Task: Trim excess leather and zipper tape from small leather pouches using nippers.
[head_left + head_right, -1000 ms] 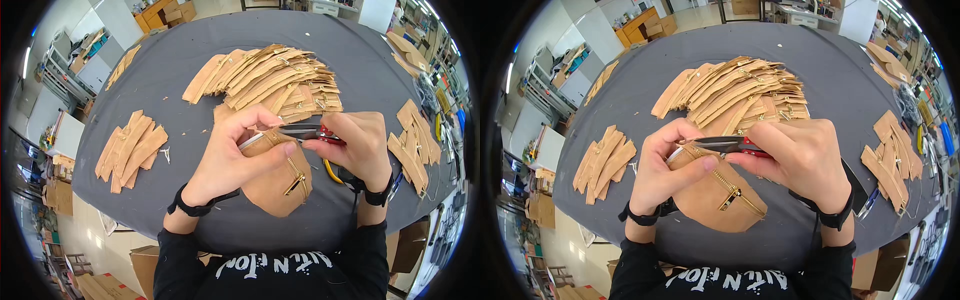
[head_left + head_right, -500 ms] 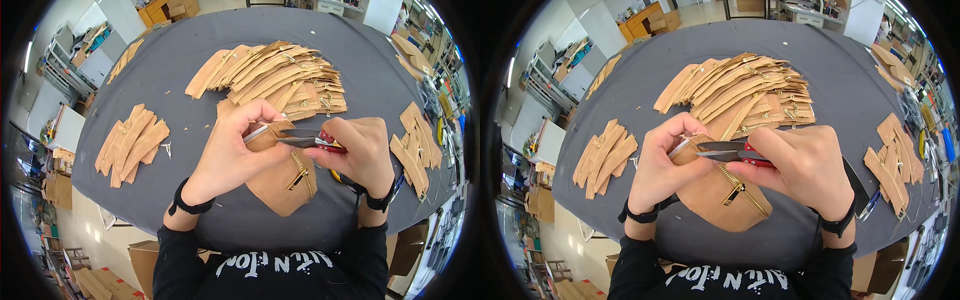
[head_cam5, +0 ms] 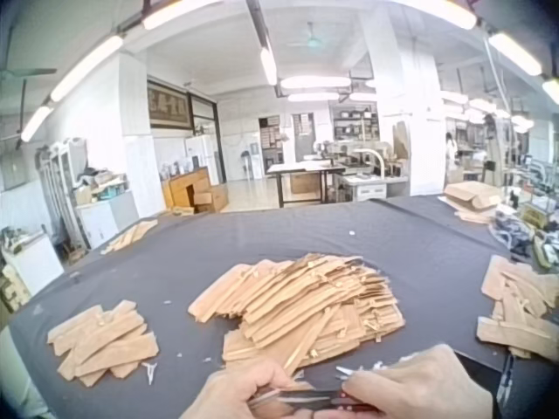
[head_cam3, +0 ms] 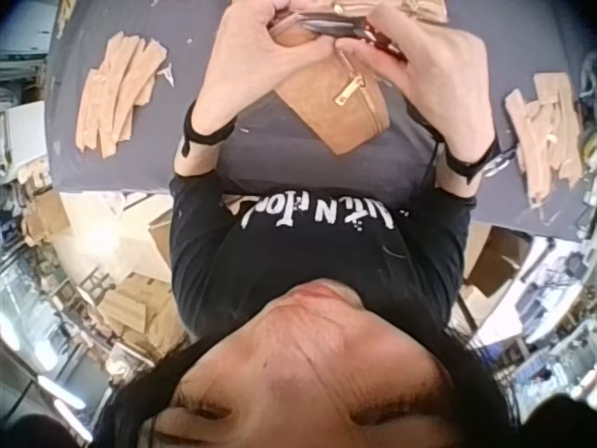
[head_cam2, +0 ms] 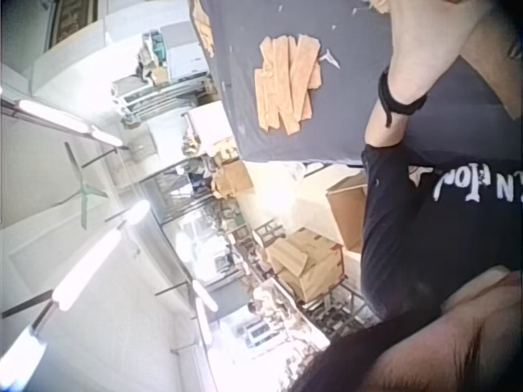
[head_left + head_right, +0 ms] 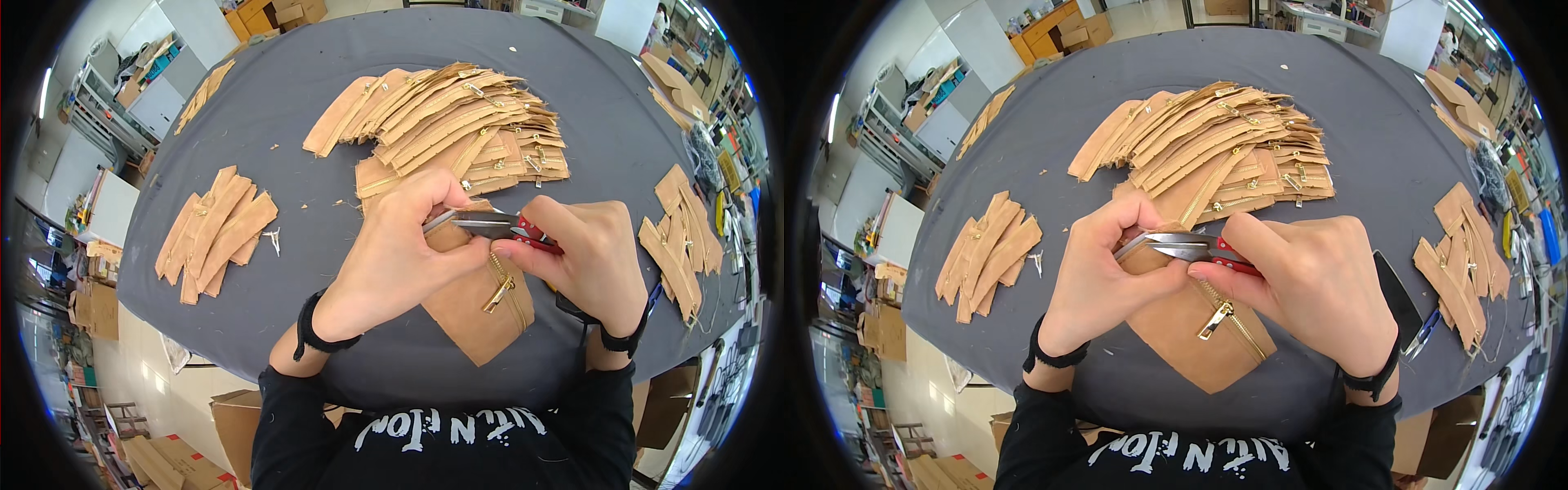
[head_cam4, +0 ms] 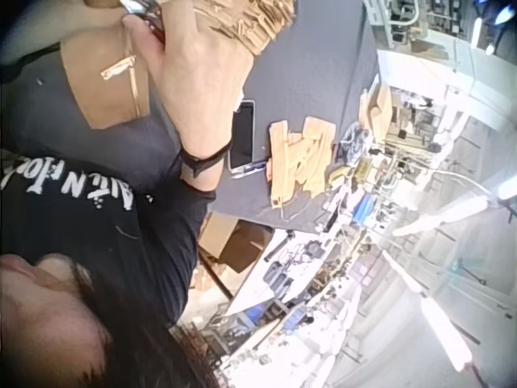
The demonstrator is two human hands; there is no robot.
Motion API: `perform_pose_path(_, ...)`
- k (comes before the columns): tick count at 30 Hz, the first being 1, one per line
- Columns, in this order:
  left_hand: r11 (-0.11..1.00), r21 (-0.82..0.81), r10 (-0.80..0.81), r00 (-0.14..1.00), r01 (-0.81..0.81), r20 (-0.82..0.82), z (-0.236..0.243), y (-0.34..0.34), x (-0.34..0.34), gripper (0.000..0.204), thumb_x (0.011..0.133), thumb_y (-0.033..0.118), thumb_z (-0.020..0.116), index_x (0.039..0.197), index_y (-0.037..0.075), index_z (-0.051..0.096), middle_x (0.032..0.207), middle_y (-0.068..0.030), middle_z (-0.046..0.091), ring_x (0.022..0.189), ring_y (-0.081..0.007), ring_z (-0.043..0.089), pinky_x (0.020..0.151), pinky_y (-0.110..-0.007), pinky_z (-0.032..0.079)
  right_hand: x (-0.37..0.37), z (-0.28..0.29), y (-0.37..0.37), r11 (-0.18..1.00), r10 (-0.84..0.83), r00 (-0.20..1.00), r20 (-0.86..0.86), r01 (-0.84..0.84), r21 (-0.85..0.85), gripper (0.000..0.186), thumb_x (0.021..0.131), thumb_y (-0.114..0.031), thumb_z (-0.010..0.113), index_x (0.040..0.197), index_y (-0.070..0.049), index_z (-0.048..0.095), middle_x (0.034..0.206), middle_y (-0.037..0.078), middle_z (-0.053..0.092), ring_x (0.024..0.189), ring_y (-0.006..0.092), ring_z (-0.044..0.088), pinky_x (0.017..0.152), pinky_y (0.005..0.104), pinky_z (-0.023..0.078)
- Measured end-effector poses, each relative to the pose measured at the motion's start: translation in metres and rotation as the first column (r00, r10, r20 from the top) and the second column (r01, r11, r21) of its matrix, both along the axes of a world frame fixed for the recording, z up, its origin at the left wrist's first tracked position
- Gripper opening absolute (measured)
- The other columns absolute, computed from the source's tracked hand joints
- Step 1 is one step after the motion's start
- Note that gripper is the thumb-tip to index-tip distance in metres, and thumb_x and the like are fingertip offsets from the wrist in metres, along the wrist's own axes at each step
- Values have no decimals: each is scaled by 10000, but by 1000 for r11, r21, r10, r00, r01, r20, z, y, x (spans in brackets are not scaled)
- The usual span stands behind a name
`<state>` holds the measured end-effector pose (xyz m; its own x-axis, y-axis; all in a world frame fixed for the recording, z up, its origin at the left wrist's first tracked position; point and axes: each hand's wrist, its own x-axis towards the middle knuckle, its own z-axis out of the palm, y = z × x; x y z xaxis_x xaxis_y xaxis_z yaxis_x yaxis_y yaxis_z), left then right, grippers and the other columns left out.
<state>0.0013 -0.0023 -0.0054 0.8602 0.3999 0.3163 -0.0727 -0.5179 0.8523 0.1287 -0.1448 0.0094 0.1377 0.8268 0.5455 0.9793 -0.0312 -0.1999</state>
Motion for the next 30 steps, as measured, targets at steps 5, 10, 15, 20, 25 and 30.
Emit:
perform_pose_path(5, 1000, 7, -9, 1000, 9, -1, -2, -1, 4, 217, 644, 48, 687, 746, 26, 497, 729, 8, 526, 712, -35, 486, 672, -195, 410, -1, 1, -3, 999, -42, 999, 32, 43, -9, 306, 717, -293, 675, 637, -90, 459, 468, 26, 465, 397, 185, 473, 370, 287, 335)
perform_pose_path(10, 995, -95, -24, 1000, 25, 9, 1, -1, 3, 222, 676, 74, 709, 777, 34, 515, 752, 11, 530, 762, -35, 499, 674, -185, 412, 6, 7, -3, 995, -93, 977, -191, 97, 12, 364, 713, -311, 698, 724, -55, 440, 521, 48, 454, 418, 206, 451, 413, 275, 367)
perform_pose_path(15, 929, -337, -73, 970, 151, 233, -2, 10, 9, 251, 699, 100, 719, 852, 36, 531, 833, -4, 538, 793, -63, 503, 687, -204, 421, 8, -5, 11, 979, 79, 824, -561, -170, -111, 399, 727, -252, 705, 834, -58, 373, 647, 45, 418, 531, 134, 418, 487, 258, 374)
perform_pose_path(20, 756, -601, 5, 916, 259, 401, 8, 8, 11, 263, 789, 77, 628, 989, 21, 466, 987, -38, 527, 920, -87, 508, 763, -242, 444, 10, -12, 19, 947, 297, 563, -771, -70, 313, 308, 773, -90, 654, 819, -81, 350, 661, -35, 416, 546, 14, 427, 442, 187, 364)
perform_pose_path(25, 782, -538, -30, 881, 315, 473, -6, 3, 15, 236, 815, 79, 598, 968, 28, 425, 991, -65, 539, 901, -99, 527, 757, -262, 461, -3, -11, 20, 932, 341, 405, -848, -30, 360, 249, 797, -83, 624, 859, -69, 383, 637, -57, 430, 506, -1, 439, 403, 169, 363)
perform_pose_path(30, 876, -434, 9, 891, 211, 454, 0, -3, 9, 217, 810, 2, 571, 889, 57, 376, 919, -77, 553, 805, -67, 549, 621, -207, 462, 4, -9, 15, 957, 41, 879, -475, 102, 273, 236, 786, -157, 641, 782, -47, 431, 564, 1, 430, 449, 82, 423, 424, 239, 356)
